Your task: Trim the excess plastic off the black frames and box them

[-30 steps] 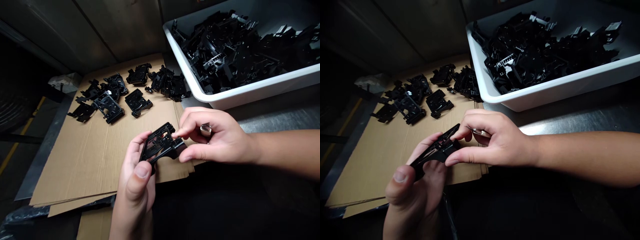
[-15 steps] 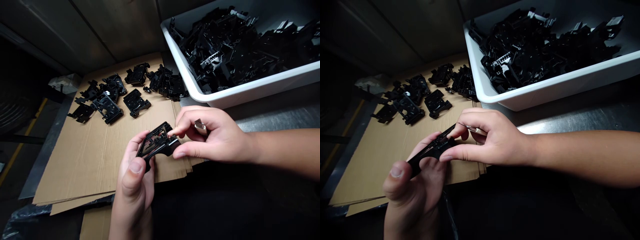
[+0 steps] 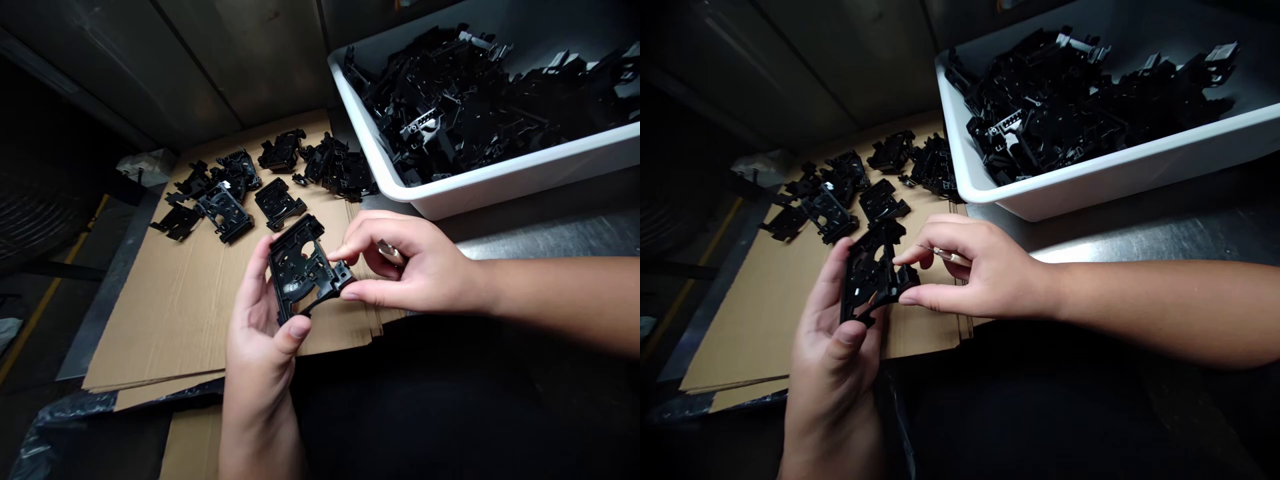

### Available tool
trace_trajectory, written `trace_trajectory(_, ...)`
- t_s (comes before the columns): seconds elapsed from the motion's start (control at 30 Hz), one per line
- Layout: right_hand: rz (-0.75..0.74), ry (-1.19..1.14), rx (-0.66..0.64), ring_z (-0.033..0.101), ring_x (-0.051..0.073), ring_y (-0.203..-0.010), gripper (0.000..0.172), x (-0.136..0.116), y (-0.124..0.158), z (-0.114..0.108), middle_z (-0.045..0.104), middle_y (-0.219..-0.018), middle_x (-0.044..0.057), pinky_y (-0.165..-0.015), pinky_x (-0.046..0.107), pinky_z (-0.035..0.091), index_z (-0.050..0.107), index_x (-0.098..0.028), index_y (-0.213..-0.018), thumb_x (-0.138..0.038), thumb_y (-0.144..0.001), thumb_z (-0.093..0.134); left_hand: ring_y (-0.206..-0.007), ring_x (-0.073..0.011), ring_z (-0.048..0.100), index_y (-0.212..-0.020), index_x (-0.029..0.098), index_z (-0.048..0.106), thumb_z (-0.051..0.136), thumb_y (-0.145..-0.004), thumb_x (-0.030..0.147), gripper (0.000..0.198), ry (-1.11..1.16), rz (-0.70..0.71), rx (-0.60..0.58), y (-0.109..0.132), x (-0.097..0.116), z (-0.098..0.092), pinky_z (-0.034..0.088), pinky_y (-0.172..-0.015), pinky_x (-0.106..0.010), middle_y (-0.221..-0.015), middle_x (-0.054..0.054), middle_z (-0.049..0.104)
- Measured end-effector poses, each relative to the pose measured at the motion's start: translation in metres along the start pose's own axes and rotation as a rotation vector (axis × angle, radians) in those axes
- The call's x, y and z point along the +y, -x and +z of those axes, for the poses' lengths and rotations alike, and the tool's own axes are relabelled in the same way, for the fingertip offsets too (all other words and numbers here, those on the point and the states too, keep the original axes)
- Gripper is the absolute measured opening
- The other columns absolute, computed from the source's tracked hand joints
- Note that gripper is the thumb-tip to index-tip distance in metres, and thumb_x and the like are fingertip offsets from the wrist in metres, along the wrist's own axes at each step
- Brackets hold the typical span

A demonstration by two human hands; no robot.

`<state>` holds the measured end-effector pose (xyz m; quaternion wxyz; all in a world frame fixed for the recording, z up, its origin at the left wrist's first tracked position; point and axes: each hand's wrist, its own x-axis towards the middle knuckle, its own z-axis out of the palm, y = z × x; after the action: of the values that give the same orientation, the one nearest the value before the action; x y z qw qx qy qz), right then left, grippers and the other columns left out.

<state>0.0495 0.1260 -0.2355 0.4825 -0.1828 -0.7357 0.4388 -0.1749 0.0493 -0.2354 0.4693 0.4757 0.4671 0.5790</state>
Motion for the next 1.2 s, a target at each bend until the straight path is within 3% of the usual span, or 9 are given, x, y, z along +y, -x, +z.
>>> trace_trajectory(0.17, -0.124, 0.059, -0.073, 0.056, 0.009, -0.074, 0.023, 0.005, 0.002, 0.0, 0.067, -0.1, 0.005, -0.052, 0.017, 0.044, 0.077, -0.015, -0.116, -0.021, -0.096, 0.084, -0.163, -0.0297, 0.048, -0.164, 0.051, 0.052, 0.102, -0.075, 0.022, 0.106, -0.177, 0.261, -0.052, 0.006, 0.004, -0.01, 0.052, -0.127, -0.036, -0.185, 0.007, 0.031)
trace_trajectory(0.27, -0.162, 0.049, -0.089, 0.062, 0.011, -0.085, 0.02, 0.003, 0.003, 0.001, 0.07, -0.103, 0.008, -0.054, 0.016, 0.046, 0.077, -0.013, -0.115, -0.018, -0.097, 0.083, -0.169, -0.0247, 0.036, -0.164, 0.052, 0.051, 0.101, -0.076, 0.02, 0.107, -0.248, 0.378, -0.045, 0.015, 0.012, -0.007, 0.043, -0.133, -0.035, -0.182, 0.01, 0.036)
trace_trajectory(0.37, -0.175, 0.03, -0.098, 0.061, 0.01, -0.084, 0.023, -0.001, 0.005, 0.001, 0.071, -0.103, 0.009, -0.052, 0.015, 0.044, 0.077, -0.012, -0.116, -0.018, -0.095, 0.087, -0.173, -0.0257, 0.027, -0.158, 0.048, 0.059, 0.104, -0.074, 0.028, 0.097, -0.273, 0.41, 0.003, 0.022, 0.02, -0.002, 0.035, -0.139, -0.042, -0.177, 0.007, 0.047)
trace_trajectory(0.5, -0.127, 0.029, -0.101, 0.053, 0.007, -0.072, 0.029, -0.009, 0.005, -0.001, 0.069, -0.101, 0.006, -0.05, 0.016, 0.044, 0.077, -0.015, -0.118, -0.021, -0.093, 0.09, -0.167, -0.0325, 0.04, -0.142, 0.041, 0.071, 0.106, -0.067, 0.04, 0.083, -0.286, 0.432, 0.066, 0.023, 0.027, 0.003, 0.034, -0.14, -0.055, -0.163, 0.001, 0.062)
trace_trajectory(0.67, -0.112, 0.071, -0.139, 0.06, 0.012, -0.081, 0.026, -0.017, 0.005, -0.005, 0.071, -0.1, 0.009, -0.052, 0.018, 0.048, 0.079, -0.013, -0.114, -0.024, -0.093, 0.09, -0.162, -0.0397, 0.047, -0.128, 0.036, 0.075, 0.102, -0.069, 0.057, 0.068, -0.394, 0.47, 0.086, 0.022, 0.027, -0.002, 0.037, -0.135, -0.066, -0.156, -0.001, 0.068)
trace_trajectory(0.83, -0.104, 0.081, -0.147, 0.058, 0.009, -0.075, 0.027, -0.014, 0.005, -0.006, 0.073, -0.101, 0.009, -0.054, 0.017, 0.049, 0.08, -0.012, -0.114, -0.026, -0.094, 0.09, -0.148, -0.0356, 0.06, -0.113, 0.031, 0.078, 0.104, -0.069, 0.048, 0.054, -0.475, 0.608, 0.028, 0.016, 0.023, -0.011, 0.047, -0.13, -0.06, -0.149, -0.007, 0.069)
trace_trajectory(0.93, -0.108, 0.065, -0.123, 0.058, 0.009, -0.075, 0.028, -0.01, 0.005, -0.005, 0.073, -0.1, 0.008, -0.057, 0.018, 0.05, 0.08, -0.009, -0.115, -0.022, -0.093, 0.091, -0.153, -0.0341, 0.056, -0.108, 0.03, 0.077, 0.106, -0.069, 0.039, 0.049, -0.455, 0.6, 0.006, 0.013, 0.021, -0.01, 0.045, -0.132, -0.059, -0.153, -0.007, 0.067)
trace_trajectory(1.1, -0.095, 0.062, -0.086, 0.055, 0.008, -0.07, 0.027, -0.008, 0.005, -0.005, 0.074, -0.098, 0.007, -0.058, 0.021, 0.05, 0.081, -0.009, -0.114, -0.021, -0.092, 0.091, -0.16, -0.0332, 0.052, -0.13, 0.035, 0.072, 0.108, -0.063, 0.041, 0.077, -0.376, 0.602, 0.083, 0.011, 0.02, -0.002, 0.038, -0.137, -0.064, -0.157, -0.003, 0.068)
trace_trajectory(1.2, -0.091, 0.059, -0.083, 0.055, 0.008, -0.07, 0.026, -0.009, 0.006, -0.005, 0.074, -0.098, 0.007, -0.058, 0.021, 0.05, 0.081, -0.008, -0.113, -0.02, -0.092, 0.091, -0.16, -0.0307, 0.052, -0.139, 0.036, 0.071, 0.109, -0.062, 0.038, 0.087, -0.333, 0.604, 0.079, 0.012, 0.019, 0.001, 0.037, -0.138, -0.061, -0.157, 0.0, 0.068)
